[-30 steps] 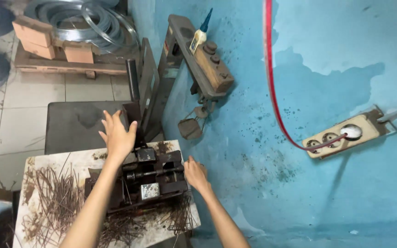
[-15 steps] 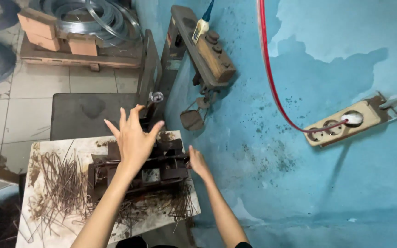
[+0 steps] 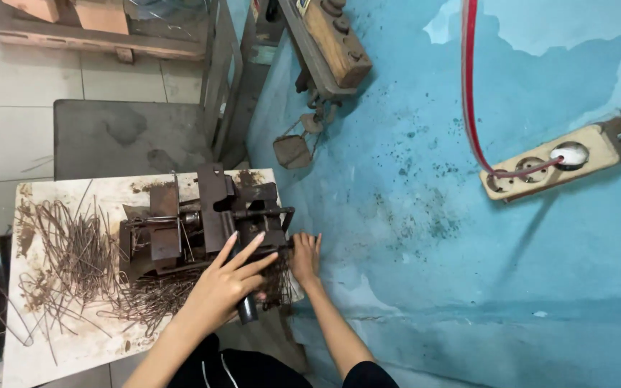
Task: Operating a manual machine to process thin fibers by feeding them into the mechanism and turning a hand crank.
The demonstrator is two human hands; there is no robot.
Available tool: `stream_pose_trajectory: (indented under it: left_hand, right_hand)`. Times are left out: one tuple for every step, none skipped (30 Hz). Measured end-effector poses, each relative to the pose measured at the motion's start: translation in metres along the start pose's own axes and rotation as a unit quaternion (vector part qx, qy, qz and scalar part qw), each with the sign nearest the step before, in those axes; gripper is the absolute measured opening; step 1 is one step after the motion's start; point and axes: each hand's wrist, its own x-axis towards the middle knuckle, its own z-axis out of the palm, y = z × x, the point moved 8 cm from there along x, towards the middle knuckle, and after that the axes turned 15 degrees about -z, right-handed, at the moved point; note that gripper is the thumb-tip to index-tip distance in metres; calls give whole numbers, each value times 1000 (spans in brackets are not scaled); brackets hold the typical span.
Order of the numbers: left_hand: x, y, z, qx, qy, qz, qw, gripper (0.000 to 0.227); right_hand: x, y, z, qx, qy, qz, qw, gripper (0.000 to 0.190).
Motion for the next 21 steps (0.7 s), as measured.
stream_pose_trajectory:
  left_hand:
    - [-5, 1, 6, -4, -3, -1, 1000, 30]
    - [-10, 1, 14, 7, -13, 0, 1000, 50]
    - [-16, 2, 22, 17, -23, 0, 1000, 73]
    - [-17, 4, 26, 15, -26, -2, 1000, 73]
    - [-18, 2, 33, 38, -43, -22, 998, 81]
    - [-16, 0, 39, 62, -59, -39, 996, 88]
    - [-18, 0, 48, 60, -61, -39, 996, 88]
    - [-19, 1, 47, 89, 6, -28, 996, 136]
    - [-21, 4, 45, 117, 73, -17, 990, 193]
    - [-1, 19, 13, 116, 74, -17, 990, 193]
    - [15, 18, 19, 43, -203, -115, 972, 155]
    - [8, 25, 18, -33, -460, -201, 864, 123]
    - [6, 19, 52, -31, -458, -201, 865, 123]
    - [22, 5, 64, -3, -275, -230, 933, 105]
    - [28, -5, 69, 25, -81, -246, 966, 91]
    - [31, 0, 71, 27, -79, -246, 966, 91]
    - [33, 0, 63, 109, -11, -280, 954, 83]
    - [35, -1, 52, 192, 59, -313, 928, 76]
    - [38, -5, 51, 195, 64, -316, 926, 76]
    - [36, -5, 51, 177, 68, -319, 929, 71]
    - [35, -5, 52, 158, 73, -322, 931, 67]
  right_hand:
    - [-12, -2, -2, 0, -5, 3, 1000, 25]
    - [-22, -6, -9, -14, 28, -8, 999, 24]
    - [-33, -11, -17, -28, 60, -20, 998, 24]
    - [-47, -12, -18, -26, 56, -19, 998, 24]
    - [-62, -12, -26, 10, 102, -5, 995, 27]
    - [-75, -9, -34, 44, 150, 9, 988, 32]
    - [-81, -10, -37, 44, 148, 11, 988, 32]
    - [-91, -7, -52, 18, 222, 24, 975, 17]
    - [-102, -6, -67, -8, 295, 37, 955, 6]
    - [-91, -8, -90, -9, 295, 37, 955, 6]
    - [-85, -13, -123, -31, 357, 34, 933, 11]
    - [-78, -18, -154, -52, 419, 30, 906, 17]
    - [-52, -11, -167, -51, 421, 29, 905, 17]
    - [-33, -7, -184, -55, 458, 22, 887, 13]
    - [-14, -3, -200, -58, 495, 16, 867, 17]
    - [9, -4, -212, -57, 497, 15, 866, 17]
    - [34, -4, -223, -57, 484, 17, 873, 13]
    - [63, -4, -233, -55, 473, 17, 879, 10]
    - [89, 2, -229, -51, 476, 13, 878, 10]
    - [114, 10, -221, -51, 440, 35, 896, 37]
    - [137, 19, -211, -52, 403, 56, 912, 68]
